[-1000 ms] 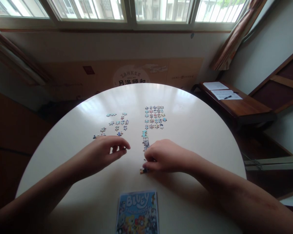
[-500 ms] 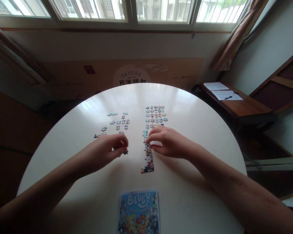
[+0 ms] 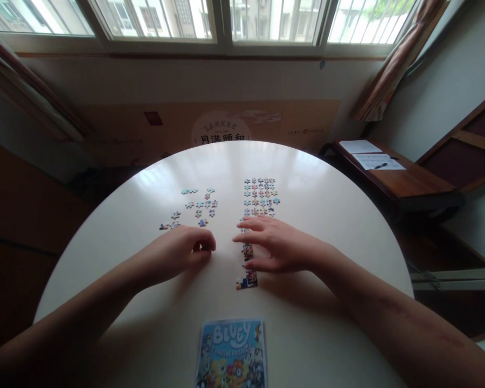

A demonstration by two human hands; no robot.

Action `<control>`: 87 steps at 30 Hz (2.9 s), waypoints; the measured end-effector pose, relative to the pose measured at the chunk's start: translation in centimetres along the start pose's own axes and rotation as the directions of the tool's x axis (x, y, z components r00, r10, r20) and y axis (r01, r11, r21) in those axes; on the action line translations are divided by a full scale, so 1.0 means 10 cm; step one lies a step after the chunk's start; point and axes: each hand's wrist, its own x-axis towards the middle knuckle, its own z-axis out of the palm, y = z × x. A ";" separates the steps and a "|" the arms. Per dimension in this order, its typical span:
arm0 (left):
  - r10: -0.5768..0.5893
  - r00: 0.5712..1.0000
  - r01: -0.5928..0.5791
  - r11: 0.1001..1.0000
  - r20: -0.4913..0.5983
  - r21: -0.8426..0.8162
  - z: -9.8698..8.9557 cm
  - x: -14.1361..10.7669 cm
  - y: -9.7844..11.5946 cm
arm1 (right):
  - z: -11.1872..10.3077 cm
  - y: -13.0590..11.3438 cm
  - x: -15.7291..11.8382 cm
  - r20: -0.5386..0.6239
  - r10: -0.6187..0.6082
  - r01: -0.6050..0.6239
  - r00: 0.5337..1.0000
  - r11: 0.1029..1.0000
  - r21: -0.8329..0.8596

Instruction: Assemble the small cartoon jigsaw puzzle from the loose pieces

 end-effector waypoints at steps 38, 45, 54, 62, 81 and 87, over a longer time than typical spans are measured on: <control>0.116 0.993 -0.099 0.913 0.019 -0.395 0.07 -0.09 0.16 | -0.22 -0.21 -0.04 0.044 -0.035 0.038 0.998 0.997 -0.071; 0.136 0.990 -0.105 0.897 0.042 -0.430 0.04 -0.10 0.13 | -0.32 -0.23 -0.09 0.044 -0.006 0.006 0.999 1.000 -0.004; 0.224 0.974 -0.217 0.922 -0.017 -0.322 0.00 -0.09 0.18 | -0.30 -0.23 -0.10 0.080 0.024 -0.026 0.996 0.999 0.033; 0.288 0.956 -0.264 0.928 0.057 -0.264 0.12 -0.02 0.12 | -0.27 -0.22 -0.09 0.085 0.019 -0.023 0.996 0.998 0.052; 0.131 0.991 -0.130 0.987 0.006 0.092 0.02 -0.12 0.10 | -0.22 -0.32 -0.07 0.121 -0.037 0.028 0.992 0.997 0.075; 0.067 0.995 -0.081 0.975 0.073 0.206 0.10 -0.17 0.23 | -0.22 -0.39 -0.06 0.150 -0.049 0.038 0.988 0.997 0.071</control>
